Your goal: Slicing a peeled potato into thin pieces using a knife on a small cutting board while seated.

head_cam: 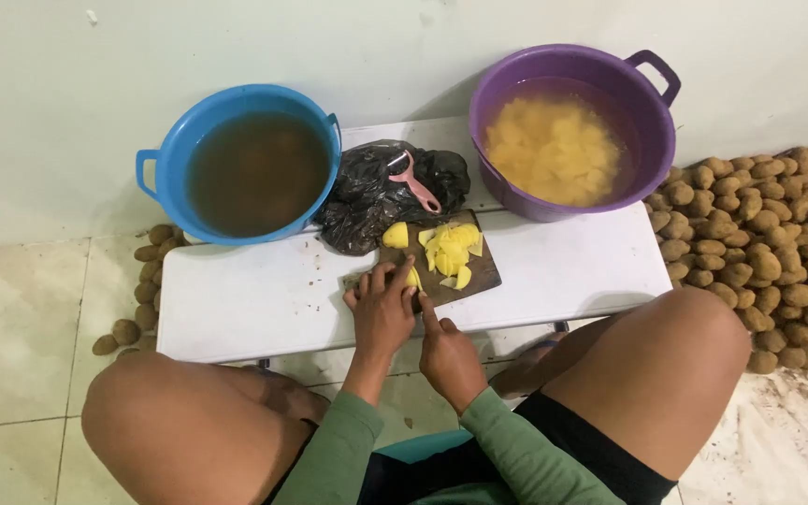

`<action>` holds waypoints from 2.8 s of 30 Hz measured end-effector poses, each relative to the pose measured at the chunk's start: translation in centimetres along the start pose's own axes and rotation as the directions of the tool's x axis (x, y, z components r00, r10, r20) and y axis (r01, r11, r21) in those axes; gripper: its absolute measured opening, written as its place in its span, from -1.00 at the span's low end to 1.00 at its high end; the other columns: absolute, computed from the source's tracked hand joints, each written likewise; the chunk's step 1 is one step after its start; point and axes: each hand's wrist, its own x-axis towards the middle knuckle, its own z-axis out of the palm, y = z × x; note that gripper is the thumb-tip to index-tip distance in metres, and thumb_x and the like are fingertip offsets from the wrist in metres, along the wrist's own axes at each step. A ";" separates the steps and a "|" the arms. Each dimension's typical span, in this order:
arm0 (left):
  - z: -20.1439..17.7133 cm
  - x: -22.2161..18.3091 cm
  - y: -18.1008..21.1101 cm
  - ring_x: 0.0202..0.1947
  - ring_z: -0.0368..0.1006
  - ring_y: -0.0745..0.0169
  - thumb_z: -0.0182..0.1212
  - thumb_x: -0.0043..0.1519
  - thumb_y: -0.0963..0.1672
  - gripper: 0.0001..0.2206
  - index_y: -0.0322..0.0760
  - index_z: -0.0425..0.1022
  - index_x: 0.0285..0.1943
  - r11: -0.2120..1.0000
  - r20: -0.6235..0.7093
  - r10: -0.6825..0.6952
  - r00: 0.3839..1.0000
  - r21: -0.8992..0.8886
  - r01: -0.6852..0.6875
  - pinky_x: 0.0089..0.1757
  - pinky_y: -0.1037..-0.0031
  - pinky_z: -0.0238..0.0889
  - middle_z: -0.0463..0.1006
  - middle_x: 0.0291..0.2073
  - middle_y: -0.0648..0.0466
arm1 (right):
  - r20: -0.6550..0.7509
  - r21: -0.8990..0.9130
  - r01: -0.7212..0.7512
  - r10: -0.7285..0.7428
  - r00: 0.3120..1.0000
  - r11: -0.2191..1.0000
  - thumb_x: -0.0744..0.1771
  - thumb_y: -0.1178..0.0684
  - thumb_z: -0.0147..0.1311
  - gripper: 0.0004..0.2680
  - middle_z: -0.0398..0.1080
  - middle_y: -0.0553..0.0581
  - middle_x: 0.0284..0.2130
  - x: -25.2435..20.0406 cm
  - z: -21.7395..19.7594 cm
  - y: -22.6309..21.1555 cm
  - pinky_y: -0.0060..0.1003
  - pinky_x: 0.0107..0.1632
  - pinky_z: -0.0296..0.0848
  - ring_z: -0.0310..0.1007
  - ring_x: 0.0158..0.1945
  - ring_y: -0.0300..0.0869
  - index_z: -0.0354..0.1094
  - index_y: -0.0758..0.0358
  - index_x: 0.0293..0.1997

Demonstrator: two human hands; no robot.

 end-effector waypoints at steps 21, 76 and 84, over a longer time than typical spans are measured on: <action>1.7 -1.0 0.8 0.10 0.24 -0.03 0.11 0.32 -0.14 -0.48 0.38 0.29 0.45 0.999 -0.134 0.019 0.991 -0.027 -0.023 0.05 -0.19 -0.05 0.28 0.16 0.11 | -0.024 0.007 -0.047 0.047 0.999 0.999 0.37 0.23 -0.11 -0.49 0.43 0.32 -0.32 -1.5 -1.5 -1.1 -0.09 -0.59 0.45 0.52 -0.56 0.02 -0.04 0.16 0.58; 3.0 -0.6 -1.3 0.05 0.28 0.04 0.04 0.38 -0.16 -0.45 0.34 0.16 0.55 0.993 -0.143 0.015 0.990 -0.111 -0.031 0.00 -0.05 -0.06 0.41 0.13 0.12 | -0.138 0.161 0.046 -0.023 0.990 0.986 0.36 0.26 -0.12 -0.45 0.43 0.30 -0.42 -1.1 1.1 0.2 0.11 -0.55 0.50 0.54 -0.53 0.23 -0.13 0.10 0.61; 2.9 -0.6 -0.8 0.06 0.29 0.00 0.07 0.39 -0.08 -0.54 0.29 0.26 0.50 1.000 -0.136 0.000 0.991 -0.019 -0.002 0.00 -0.11 -0.01 0.41 0.18 0.13 | -0.129 0.079 0.030 -0.020 0.991 0.996 0.37 0.22 -0.12 -0.46 0.43 0.28 -0.42 -0.9 2.0 0.4 0.11 -0.53 0.55 0.57 -0.52 0.20 -0.13 0.13 0.61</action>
